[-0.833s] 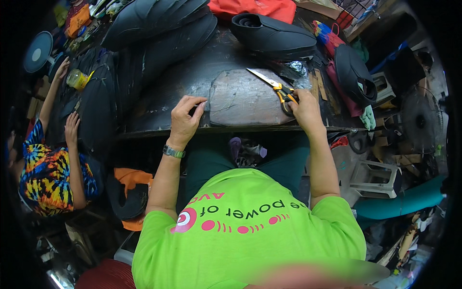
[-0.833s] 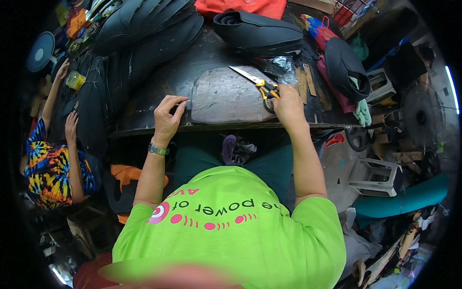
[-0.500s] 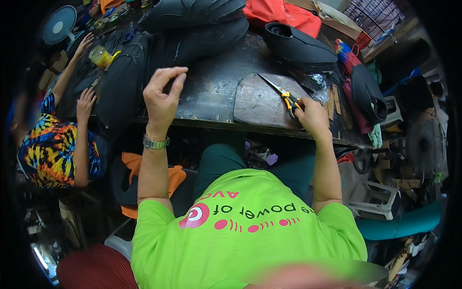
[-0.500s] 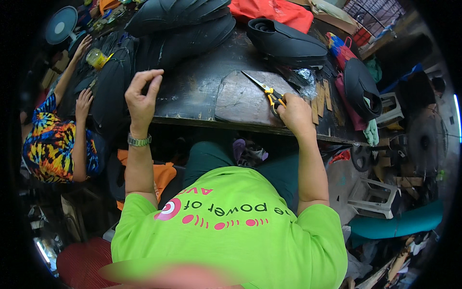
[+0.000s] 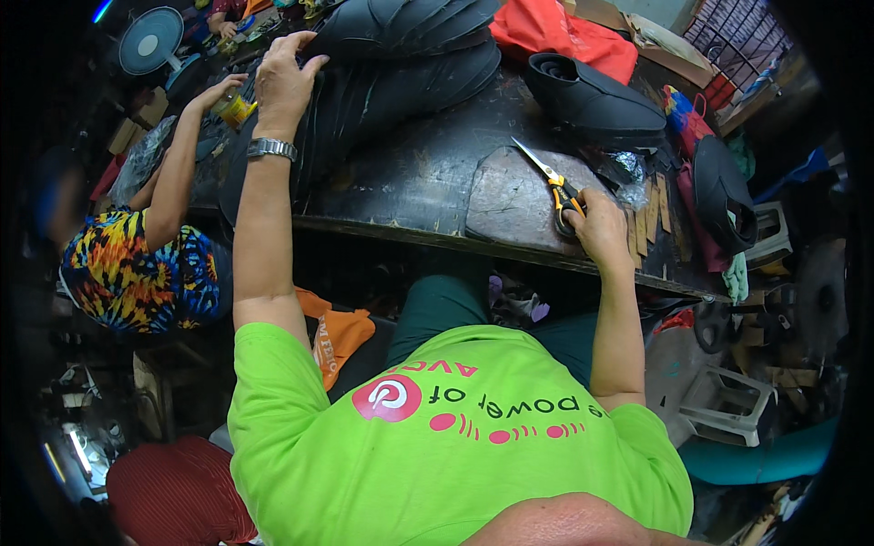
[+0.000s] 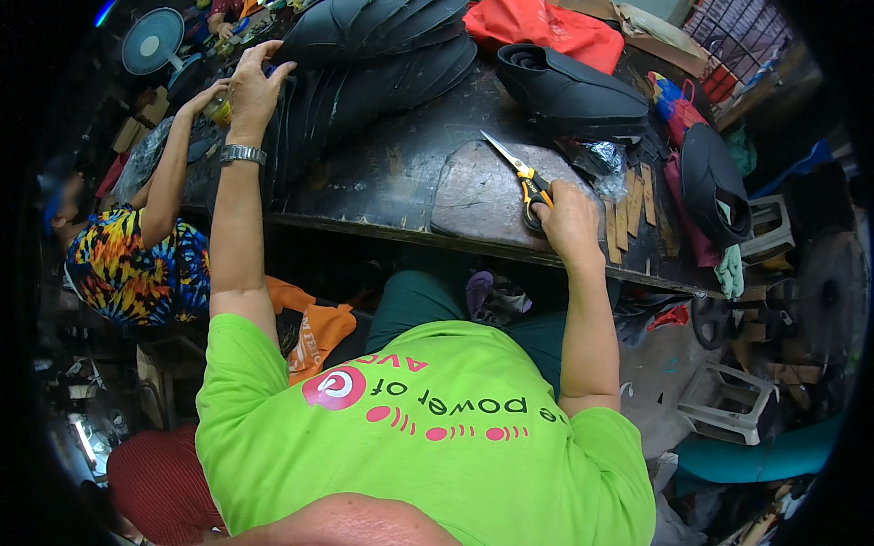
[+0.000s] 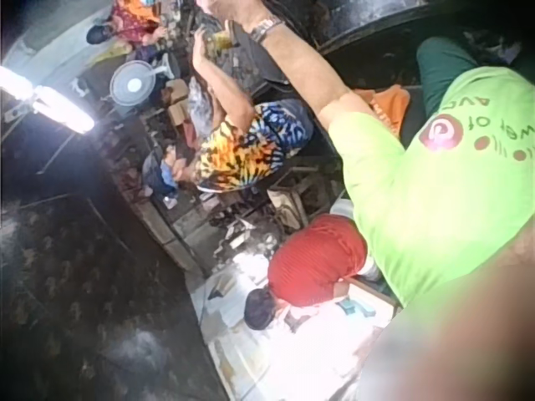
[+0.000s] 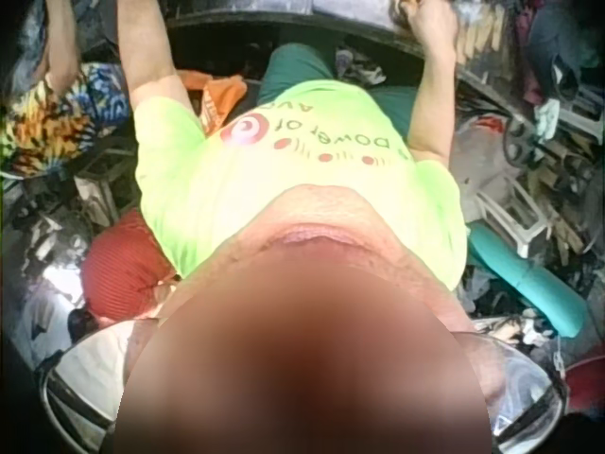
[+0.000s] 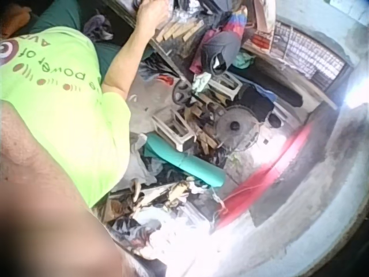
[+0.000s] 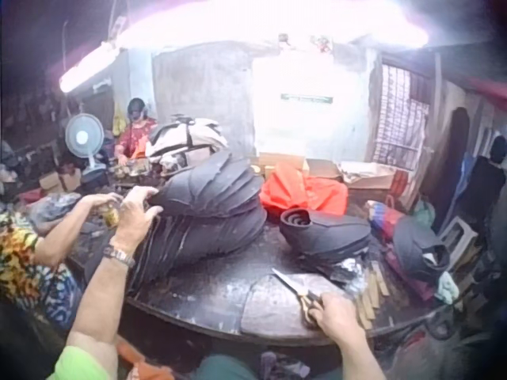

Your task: The person repeatedly picks up black baseball caps from a workbench, uses shears to cut along the seams of the crown, and then places the caps back on the bench. The person handles multiple caps one at a time, turning them over to access different seams before cutting.

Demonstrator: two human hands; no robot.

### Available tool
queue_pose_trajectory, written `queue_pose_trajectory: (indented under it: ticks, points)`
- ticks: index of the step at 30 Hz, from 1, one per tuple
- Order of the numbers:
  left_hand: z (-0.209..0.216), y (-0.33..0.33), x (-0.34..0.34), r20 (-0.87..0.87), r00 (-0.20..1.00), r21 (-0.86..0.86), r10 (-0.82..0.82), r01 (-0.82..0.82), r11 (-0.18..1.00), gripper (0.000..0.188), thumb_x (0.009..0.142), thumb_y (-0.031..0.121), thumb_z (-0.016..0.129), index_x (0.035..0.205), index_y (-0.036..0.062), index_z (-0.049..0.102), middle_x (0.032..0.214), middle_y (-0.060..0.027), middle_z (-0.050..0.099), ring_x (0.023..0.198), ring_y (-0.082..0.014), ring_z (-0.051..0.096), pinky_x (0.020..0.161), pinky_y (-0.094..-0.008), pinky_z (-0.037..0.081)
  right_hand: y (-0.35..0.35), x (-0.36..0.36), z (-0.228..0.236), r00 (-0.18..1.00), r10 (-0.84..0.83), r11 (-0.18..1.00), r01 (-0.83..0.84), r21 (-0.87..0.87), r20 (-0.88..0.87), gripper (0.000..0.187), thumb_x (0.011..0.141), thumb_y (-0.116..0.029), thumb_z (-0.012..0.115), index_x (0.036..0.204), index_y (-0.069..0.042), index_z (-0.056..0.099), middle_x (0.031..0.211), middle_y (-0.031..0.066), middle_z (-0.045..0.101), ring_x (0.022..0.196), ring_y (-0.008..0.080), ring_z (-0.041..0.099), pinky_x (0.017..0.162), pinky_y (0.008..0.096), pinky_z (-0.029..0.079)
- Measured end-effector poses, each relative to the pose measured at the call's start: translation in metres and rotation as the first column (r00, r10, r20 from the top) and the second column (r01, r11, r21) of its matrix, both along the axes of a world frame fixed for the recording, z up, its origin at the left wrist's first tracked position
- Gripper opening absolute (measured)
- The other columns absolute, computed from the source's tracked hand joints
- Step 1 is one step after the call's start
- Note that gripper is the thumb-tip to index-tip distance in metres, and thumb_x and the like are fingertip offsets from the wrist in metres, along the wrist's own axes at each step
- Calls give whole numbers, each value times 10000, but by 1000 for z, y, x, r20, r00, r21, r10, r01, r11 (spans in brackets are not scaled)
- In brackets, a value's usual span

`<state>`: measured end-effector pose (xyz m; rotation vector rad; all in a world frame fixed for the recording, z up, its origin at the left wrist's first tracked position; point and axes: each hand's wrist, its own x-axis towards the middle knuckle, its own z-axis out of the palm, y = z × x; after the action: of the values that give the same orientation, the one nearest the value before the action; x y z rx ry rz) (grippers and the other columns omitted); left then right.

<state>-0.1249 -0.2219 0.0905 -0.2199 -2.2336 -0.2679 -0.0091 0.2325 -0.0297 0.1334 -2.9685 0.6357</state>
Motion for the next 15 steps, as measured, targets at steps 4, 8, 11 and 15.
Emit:
queue_pose_trajectory:
  ticks: [4,8,11,15]
  points:
    - [1,-20,-11,60,989,83,-132,127,988,344,813,234,795,1117,103,702,1042,-91,723,1014,-261,693,897,-370,529,1,0,-2,1000,14,1000,-13,25,-19,287,810,-205,767,985,-6,655,969,221,671,914,419,649,799,499,499]
    - [23,-26,-12,159,933,218,-323,286,933,307,854,184,778,1116,53,689,1039,-48,734,972,-154,690,869,-292,528,1,-1,-2,1000,17,999,-17,29,-7,292,821,-209,744,1011,-1,665,993,233,682,955,427,642,827,491,489]
    - [51,-12,11,153,915,249,-373,330,911,281,892,65,733,1169,55,685,1073,-23,705,1035,-120,649,941,-256,503,5,-2,-7,999,21,1000,-21,21,-26,277,838,-203,731,1012,2,664,980,235,680,934,426,640,812,486,493]
    - [50,38,94,32,943,85,-331,328,941,278,883,95,749,1157,61,721,1155,-78,723,1067,-155,678,948,-297,522,29,-6,-17,998,15,935,7,-355,59,256,863,-178,705,999,33,654,824,187,673,759,304,673,706,406,511]
